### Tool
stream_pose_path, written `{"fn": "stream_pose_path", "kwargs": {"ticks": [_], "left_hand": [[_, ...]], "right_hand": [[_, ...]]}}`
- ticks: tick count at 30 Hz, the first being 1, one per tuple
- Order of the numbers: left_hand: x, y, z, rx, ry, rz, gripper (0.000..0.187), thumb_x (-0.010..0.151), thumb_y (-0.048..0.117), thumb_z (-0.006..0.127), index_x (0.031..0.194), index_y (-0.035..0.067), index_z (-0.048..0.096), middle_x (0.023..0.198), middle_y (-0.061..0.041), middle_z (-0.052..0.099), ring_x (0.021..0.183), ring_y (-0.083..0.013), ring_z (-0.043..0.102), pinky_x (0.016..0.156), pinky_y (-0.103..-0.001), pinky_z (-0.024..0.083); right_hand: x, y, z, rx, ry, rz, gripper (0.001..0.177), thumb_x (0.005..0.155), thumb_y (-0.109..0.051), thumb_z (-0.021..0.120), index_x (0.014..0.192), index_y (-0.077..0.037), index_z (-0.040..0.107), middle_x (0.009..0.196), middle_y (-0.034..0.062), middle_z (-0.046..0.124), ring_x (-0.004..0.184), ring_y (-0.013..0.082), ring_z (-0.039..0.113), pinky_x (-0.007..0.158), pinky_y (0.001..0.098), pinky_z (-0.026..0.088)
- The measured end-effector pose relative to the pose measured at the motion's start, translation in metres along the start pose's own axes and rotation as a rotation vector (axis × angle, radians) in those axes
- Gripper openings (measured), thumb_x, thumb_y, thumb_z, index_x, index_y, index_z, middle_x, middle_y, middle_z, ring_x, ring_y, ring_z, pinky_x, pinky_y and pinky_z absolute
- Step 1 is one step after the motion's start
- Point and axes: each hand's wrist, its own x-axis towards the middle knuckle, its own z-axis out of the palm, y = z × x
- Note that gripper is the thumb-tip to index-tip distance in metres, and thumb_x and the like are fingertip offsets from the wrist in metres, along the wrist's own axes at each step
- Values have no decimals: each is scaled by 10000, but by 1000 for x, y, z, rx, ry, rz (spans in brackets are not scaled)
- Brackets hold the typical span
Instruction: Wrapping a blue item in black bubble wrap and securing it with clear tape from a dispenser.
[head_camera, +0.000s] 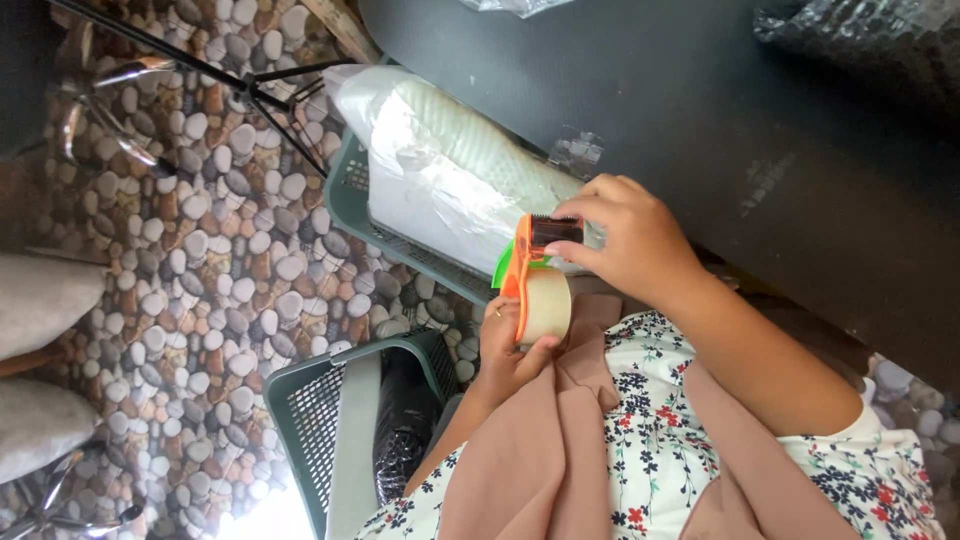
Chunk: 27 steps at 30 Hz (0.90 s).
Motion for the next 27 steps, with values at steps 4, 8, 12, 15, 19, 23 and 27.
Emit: {"fn": "stream_pose_path", "kwargs": {"ticks": [4,8,12,15,19,23,27], "left_hand": [[-4,1,0,21,-30,2,408,866,379,833,864,9,660,764,-98,674,706,-326,683,984,-518,478],[-8,-2,3,27,-26,67,395,870,338,843,823,5,637,708,-99,643,652,-312,659,968,-500,501],[-20,-15,4,-13,-24,87,383,871,334,846,804,14,644,681,-87,598,621,-293,643,907,-468,533],[-5,-1,-4,-16,-37,43,368,836,314,868,747,45,633,613,-68,501,575,-328,602,785,-439,529],[-5,-7,-3,-69,-27,-2,355,833,268,880,723,51,621,592,-42,482,561,-301,562,740,-402,520],[-2,1,-5,-167,-22,-4,356,804,298,898,749,45,653,614,-36,512,578,-279,561,727,-379,511],[9,7,-5,-341,26,48,558,726,479,949,721,20,631,603,-67,539,543,-239,545,747,-409,513]], "right_hand": [[-12,4,6,107,40,97,165,814,-174,874,936,-160,764,897,5,671,793,229,648,761,344,532],[-26,2,14,109,123,32,149,804,-105,853,818,-149,711,918,-12,712,821,208,666,760,324,538],[-57,16,44,-419,214,-184,59,974,-167,700,932,-153,661,1011,-9,703,952,201,689,829,309,562],[-68,8,40,-540,125,-97,157,990,-214,661,865,-182,572,786,-9,612,796,197,682,712,287,561],[-69,-20,17,-356,67,53,186,983,-257,670,880,-153,556,763,46,673,760,222,714,683,312,572],[-61,-32,-14,157,86,315,304,801,-210,856,790,-106,570,764,19,762,726,197,726,646,288,546],[-60,-6,-17,616,30,525,221,772,5,857,741,15,639,746,96,764,629,111,676,612,221,573]]}}
